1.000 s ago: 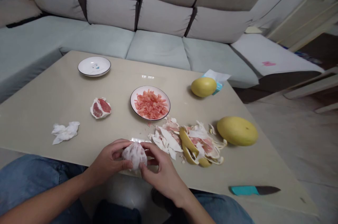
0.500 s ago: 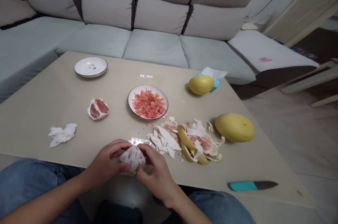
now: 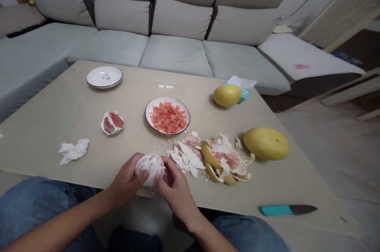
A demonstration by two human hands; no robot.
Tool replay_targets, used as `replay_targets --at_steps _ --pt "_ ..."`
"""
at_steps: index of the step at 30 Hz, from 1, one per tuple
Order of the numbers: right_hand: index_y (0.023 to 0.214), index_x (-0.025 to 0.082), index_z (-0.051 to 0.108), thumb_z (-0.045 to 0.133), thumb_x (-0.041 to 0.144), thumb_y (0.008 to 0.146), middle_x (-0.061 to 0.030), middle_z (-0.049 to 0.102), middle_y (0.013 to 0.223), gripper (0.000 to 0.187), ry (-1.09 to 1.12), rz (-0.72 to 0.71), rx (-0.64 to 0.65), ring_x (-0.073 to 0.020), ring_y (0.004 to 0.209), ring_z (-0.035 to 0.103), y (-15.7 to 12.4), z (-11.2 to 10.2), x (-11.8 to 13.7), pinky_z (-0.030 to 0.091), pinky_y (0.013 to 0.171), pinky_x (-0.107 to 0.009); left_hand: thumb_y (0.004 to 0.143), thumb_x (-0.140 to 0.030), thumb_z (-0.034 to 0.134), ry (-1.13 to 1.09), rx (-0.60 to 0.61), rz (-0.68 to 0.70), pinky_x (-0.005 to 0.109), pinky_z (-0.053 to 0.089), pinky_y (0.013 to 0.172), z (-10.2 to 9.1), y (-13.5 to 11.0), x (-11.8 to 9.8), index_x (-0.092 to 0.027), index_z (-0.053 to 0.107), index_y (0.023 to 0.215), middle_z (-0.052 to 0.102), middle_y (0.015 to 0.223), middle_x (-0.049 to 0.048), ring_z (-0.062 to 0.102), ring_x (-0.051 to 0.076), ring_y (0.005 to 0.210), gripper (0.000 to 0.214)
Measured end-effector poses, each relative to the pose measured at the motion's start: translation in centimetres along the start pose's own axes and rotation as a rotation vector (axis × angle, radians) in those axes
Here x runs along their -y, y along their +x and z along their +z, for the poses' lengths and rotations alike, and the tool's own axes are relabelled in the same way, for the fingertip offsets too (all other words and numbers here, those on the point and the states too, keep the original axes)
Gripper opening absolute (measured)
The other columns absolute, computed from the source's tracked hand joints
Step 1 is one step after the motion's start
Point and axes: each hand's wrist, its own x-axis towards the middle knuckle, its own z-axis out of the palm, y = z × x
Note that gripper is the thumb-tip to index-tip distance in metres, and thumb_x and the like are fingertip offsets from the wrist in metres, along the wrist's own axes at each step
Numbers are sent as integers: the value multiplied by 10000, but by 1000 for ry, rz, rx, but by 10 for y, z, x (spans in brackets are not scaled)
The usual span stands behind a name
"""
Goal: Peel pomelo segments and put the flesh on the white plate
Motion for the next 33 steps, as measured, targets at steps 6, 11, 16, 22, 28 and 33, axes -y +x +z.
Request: replay_targets --at_steps 6,11,16,22,28,33 --pt "1176 232 530 568 140 710 -63 638 1091 477 88 31 63 -203 951 644 -5 7 -5 560 665 -253 888 -445 500 80 -117 36 291 465 721 2 -4 1 -164 582 1052 640 884 51 592 212 783 335" --pt "1063 223 555 558 95 671 -24 638 949 412 -5 -17 16 -177 848 630 -6 10 -6 533 676 -247 900 -436 478 95 -156 75 279 448 685 6 -7 5 -171 597 961 591 814 29 556 192 733 297" --pt "1057 207 550 548 87 673 -23 609 942 403 -133 -86 -58 -167 813 593 -11 15 -11 514 687 -256 895 -475 465 -1 -147 35 270 437 649 13 -11 9 -168 583 914 573 775 19 537 179 694 328" --pt "1105 222 544 540 77 713 -30 606 1012 418 -217 -94 -38 -179 884 588 -10 8 -8 518 707 -269 884 -534 457 -215 -112 -104 273 457 629 19 -5 8 -170 601 966 613 782 21 543 183 684 400" --pt "1276 257 472 667 142 758 -45 579 1149 566 -213 -87 82 -191 1002 586 -7 -2 -3 537 800 -292 930 -514 396 -407 -108 -282 309 490 782 12 5 1 -166 560 1156 673 1016 75 603 208 857 447" --pt "1331 264 460 631 124 804 -62 560 1131 571 -298 -146 134 -191 989 569 -5 -7 -5 549 770 -289 828 -408 641 -466 114 -286 297 487 831 -6 7 -6 -197 429 1288 633 1141 83 608 215 989 548"
